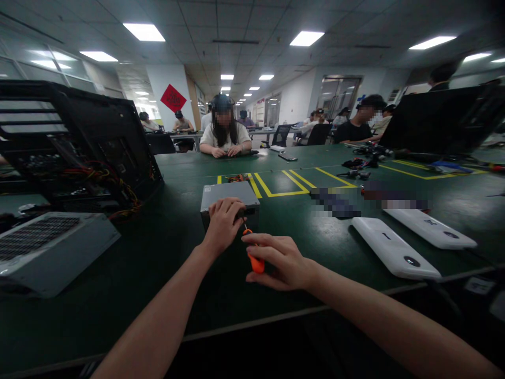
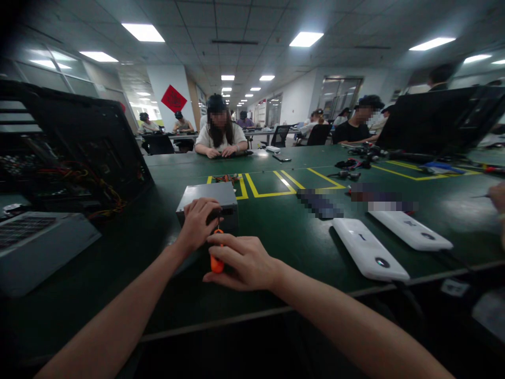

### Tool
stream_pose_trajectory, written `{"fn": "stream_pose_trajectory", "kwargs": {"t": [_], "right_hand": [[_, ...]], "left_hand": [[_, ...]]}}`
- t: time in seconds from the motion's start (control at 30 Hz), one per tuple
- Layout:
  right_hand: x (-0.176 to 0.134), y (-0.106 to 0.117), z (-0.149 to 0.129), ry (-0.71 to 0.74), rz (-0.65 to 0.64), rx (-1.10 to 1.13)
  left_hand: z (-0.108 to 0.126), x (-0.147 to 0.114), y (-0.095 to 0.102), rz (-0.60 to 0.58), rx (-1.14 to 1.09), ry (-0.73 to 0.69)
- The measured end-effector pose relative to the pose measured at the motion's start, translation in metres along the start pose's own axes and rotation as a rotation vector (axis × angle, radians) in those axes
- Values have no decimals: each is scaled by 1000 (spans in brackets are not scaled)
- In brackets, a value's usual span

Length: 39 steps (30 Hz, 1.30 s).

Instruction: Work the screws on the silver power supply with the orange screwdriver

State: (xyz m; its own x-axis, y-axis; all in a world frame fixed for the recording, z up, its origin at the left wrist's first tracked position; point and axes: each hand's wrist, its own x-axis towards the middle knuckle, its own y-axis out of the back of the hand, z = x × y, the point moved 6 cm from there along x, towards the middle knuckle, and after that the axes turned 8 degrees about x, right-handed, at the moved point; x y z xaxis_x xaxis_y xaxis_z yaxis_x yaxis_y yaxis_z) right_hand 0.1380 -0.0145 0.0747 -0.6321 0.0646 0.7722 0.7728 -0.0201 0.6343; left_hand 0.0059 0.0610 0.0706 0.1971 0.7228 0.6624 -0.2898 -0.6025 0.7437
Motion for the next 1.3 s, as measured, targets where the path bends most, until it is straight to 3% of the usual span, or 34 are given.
{"fn": "stream_pose_trajectory", "kwargs": {"t": [0.13, 0.3, 0.53, 0.73, 0.97, 1.17, 1.3], "right_hand": [[-2, 0, 6, -72, 18, 126], [1, -5, -1, -9, -111, 15], [2, 3, 7, -97, 58, 145], [3, -4, 0, -18, -98, 43], [-2, -2, 11, -114, 57, 148], [3, -5, 1, -15, -100, 26], [1, -1, 8, -73, 42, 93]], "left_hand": [[-1, 0, -3, 5, 18, 11], [3, 0, -6, -26, 61, -39], [1, 1, -4, 2, 31, -30], [1, 2, -3, 11, 18, -23], [0, 2, -4, 25, 25, -27], [0, 2, -5, 29, 33, -23], [-1, 3, -5, 25, 38, -17]]}}
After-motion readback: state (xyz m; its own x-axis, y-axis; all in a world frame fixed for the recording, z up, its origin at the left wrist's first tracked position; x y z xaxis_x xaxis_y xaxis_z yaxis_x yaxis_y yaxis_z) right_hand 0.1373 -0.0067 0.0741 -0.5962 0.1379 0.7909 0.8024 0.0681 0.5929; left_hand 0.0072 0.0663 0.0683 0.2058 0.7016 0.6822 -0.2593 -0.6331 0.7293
